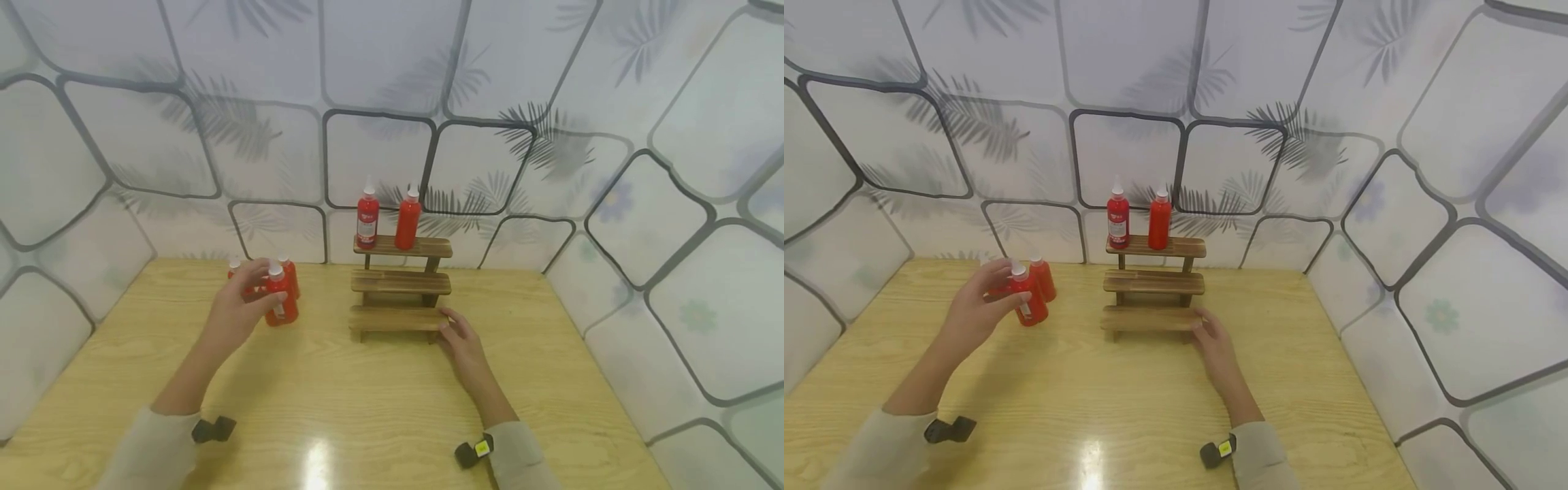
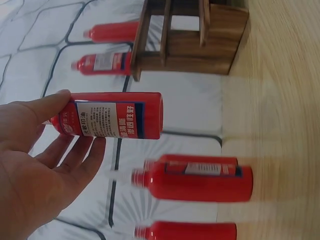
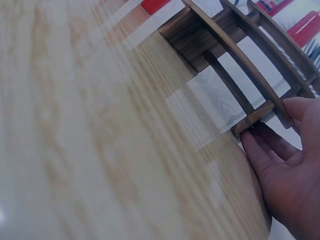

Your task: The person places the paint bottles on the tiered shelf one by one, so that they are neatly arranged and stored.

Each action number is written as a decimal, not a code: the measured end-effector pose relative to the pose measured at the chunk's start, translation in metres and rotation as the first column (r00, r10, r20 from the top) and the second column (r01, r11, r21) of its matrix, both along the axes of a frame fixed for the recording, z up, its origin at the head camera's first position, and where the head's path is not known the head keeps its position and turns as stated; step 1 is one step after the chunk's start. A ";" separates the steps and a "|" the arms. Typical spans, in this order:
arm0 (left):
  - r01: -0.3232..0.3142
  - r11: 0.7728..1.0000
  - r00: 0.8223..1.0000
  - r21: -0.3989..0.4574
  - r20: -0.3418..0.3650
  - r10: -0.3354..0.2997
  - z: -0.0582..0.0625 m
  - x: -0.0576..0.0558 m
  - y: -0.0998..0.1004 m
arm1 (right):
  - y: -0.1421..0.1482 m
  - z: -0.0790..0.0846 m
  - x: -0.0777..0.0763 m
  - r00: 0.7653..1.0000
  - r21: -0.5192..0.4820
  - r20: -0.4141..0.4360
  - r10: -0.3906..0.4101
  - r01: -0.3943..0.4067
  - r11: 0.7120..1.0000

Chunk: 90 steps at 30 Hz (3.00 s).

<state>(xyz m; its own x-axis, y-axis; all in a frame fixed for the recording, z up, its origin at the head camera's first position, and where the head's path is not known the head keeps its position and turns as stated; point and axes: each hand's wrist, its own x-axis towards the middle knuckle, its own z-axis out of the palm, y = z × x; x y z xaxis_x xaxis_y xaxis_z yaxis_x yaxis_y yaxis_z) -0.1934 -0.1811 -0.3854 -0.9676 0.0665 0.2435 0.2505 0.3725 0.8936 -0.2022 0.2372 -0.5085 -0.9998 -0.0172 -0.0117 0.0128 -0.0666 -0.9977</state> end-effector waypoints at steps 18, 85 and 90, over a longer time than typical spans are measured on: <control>0.193 0.980 0.981 0.044 0.003 -0.193 0.007 -0.041 0.086 | 0.001 0.001 0.001 1.000 -0.023 0.002 0.002 -0.002 1.000; 0.175 0.985 0.970 0.006 -0.170 -0.172 0.057 -0.121 0.268 | 0.001 0.001 0.000 1.000 -0.004 0.014 -0.010 0.010 1.000; 0.154 0.988 0.970 -0.020 -0.189 -0.155 0.056 -0.123 0.273 | 0.001 0.000 -0.001 1.000 -0.025 0.013 -0.012 0.013 1.000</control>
<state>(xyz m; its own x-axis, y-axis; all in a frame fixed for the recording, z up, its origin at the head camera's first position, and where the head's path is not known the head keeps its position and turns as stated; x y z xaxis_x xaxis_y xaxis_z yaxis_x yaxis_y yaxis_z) -0.3161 0.0924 -0.3290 -0.8818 0.2136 0.4205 0.4698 0.3208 0.8224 -0.2034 0.2383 -0.5082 -0.9997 -0.0050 -0.0238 0.0241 -0.0917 -0.9955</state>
